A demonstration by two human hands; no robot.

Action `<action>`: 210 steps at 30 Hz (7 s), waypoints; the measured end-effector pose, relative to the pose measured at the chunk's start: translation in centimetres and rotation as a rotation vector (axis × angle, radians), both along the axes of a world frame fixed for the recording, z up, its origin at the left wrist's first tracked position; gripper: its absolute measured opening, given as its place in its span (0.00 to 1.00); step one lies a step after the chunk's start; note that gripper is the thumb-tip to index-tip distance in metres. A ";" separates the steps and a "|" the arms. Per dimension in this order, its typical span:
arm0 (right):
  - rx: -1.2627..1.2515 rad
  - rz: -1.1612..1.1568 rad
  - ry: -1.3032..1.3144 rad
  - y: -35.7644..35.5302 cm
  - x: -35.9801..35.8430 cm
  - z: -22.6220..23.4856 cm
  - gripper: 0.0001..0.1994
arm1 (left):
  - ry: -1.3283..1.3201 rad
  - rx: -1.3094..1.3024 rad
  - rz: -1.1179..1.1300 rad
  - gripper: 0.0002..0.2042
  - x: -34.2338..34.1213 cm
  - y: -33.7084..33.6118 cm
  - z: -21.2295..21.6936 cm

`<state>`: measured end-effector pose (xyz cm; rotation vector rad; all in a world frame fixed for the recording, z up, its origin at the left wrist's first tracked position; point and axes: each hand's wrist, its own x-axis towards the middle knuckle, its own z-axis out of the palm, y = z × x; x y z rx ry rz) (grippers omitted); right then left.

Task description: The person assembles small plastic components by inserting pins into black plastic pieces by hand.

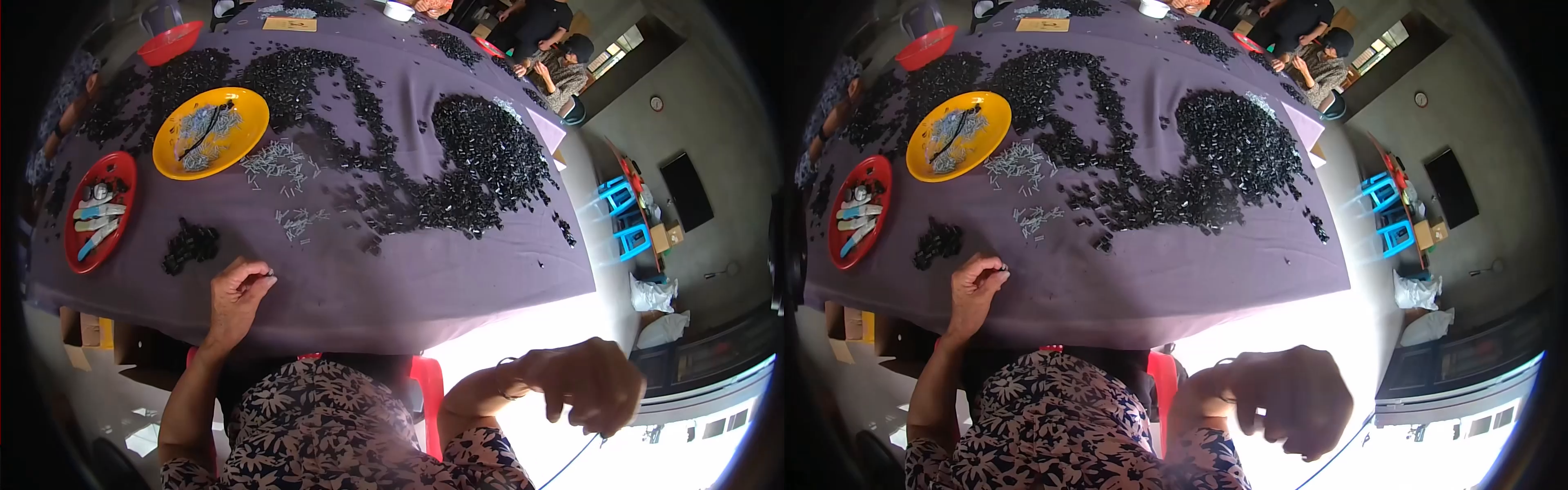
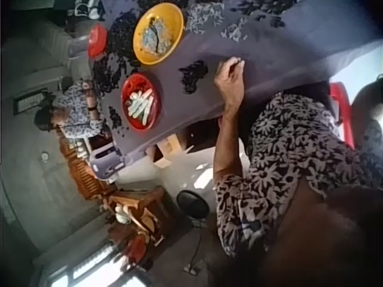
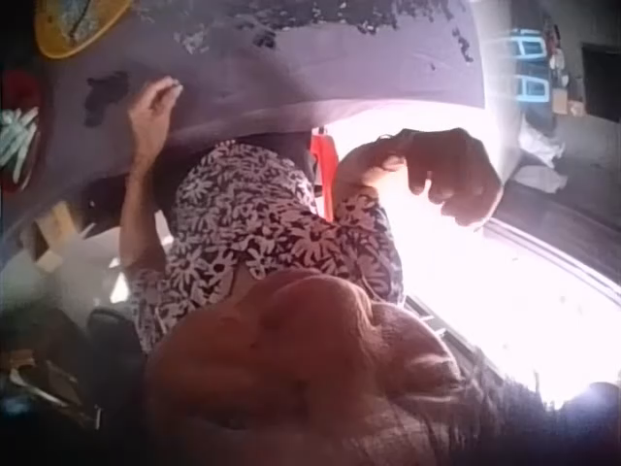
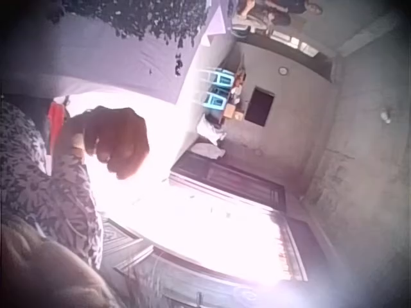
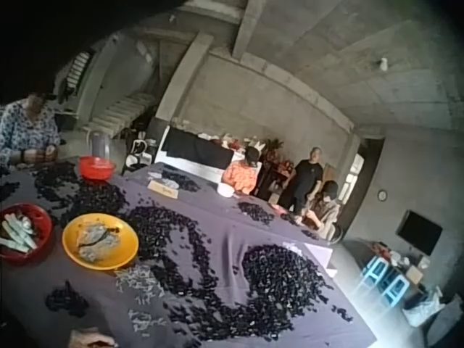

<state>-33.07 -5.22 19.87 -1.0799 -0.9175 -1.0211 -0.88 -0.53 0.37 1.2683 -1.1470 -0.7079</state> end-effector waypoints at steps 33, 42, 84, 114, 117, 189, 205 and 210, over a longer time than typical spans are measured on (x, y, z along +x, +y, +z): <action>1.114 -0.479 1.030 -7.7 10.7 -17.5 0.08 | -0.044 -0.039 -0.002 0.06 0.0 -0.3 -0.5; 1.029 -0.526 0.972 -7.0 11.1 -18.3 0.10 | 0.011 -0.025 -0.031 0.06 0.1 -0.1 -0.5; 0.006 -0.899 1.151 -4.6 16.6 -16.8 0.08 | 0.036 -0.007 -0.040 0.07 0.4 -0.3 -0.2; -0.300 -1.067 1.081 -3.5 16.8 -16.2 0.18 | 0.030 -0.076 -0.034 0.22 0.1 0.5 -1.8; -0.322 -1.036 1.073 -3.7 16.4 -16.4 0.17 | -0.272 -0.114 -0.011 0.23 0.3 0.3 -0.9; 0.053 -0.556 1.522 -4.2 17.0 -14.4 0.15 | -0.585 -0.117 0.116 0.10 3.3 0.1 1.0; -0.271 -1.548 1.391 -7.5 6.1 -15.5 0.19 | -0.687 -0.212 0.471 0.09 3.1 0.0 1.5; -0.282 -1.494 1.390 -9.9 6.8 -16.0 0.19 | -0.455 -0.182 0.191 0.08 0.8 0.1 0.3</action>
